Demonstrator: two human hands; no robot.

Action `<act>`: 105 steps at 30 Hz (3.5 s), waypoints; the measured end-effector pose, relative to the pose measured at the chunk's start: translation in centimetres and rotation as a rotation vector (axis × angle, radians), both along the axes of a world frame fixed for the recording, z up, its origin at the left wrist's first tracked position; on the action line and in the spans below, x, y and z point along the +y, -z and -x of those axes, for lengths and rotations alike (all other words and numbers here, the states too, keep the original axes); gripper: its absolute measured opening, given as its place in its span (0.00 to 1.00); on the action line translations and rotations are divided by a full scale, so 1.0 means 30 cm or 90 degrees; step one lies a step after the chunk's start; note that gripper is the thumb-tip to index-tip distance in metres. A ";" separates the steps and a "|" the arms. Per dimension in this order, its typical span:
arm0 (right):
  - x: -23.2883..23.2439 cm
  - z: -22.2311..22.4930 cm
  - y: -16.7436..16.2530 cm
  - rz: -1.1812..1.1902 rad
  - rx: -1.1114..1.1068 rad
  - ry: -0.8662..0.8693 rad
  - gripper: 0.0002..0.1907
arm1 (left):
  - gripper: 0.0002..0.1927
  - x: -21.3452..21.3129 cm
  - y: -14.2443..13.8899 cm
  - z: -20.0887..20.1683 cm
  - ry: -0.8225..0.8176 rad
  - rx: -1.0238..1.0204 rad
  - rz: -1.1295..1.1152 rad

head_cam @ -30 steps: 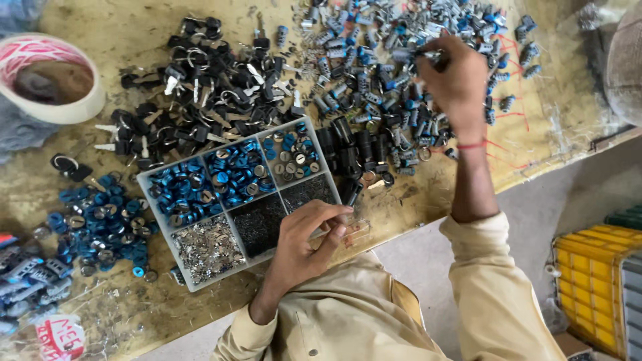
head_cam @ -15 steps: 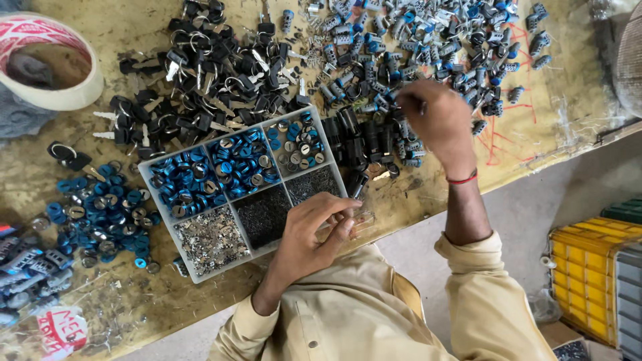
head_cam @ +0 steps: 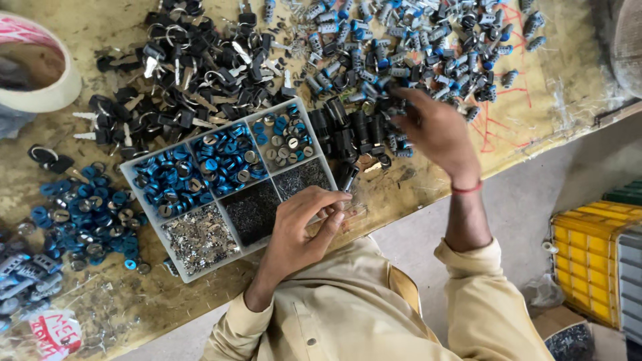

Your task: The person sits at a cluttered workbench covered with small black and blue plastic fittings and picks up blue round caps and black cylindrical bodies, pressing the caps onto the bodies one at a time and placing completed assemblies into a compartmented plastic organizer box. They repeatedly reach into the mixed pile, fit a cap to a body, and set the joined piece into the tray.

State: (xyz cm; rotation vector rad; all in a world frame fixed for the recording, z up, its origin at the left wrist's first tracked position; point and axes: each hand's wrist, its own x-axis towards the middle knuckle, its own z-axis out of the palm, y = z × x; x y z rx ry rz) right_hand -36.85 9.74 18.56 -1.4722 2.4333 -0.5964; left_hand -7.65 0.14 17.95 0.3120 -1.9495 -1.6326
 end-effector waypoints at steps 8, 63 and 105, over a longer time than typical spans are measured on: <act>0.063 0.115 0.040 0.209 -0.097 0.071 0.11 | 0.15 0.011 0.002 -0.001 -0.014 -0.019 -0.019; 0.027 0.137 -0.003 0.362 -0.010 0.063 0.07 | 0.16 0.010 0.014 0.000 0.002 0.003 -0.007; -0.277 0.104 0.200 0.147 0.195 -0.009 0.13 | 0.07 -0.397 -0.147 0.429 0.061 -0.176 0.407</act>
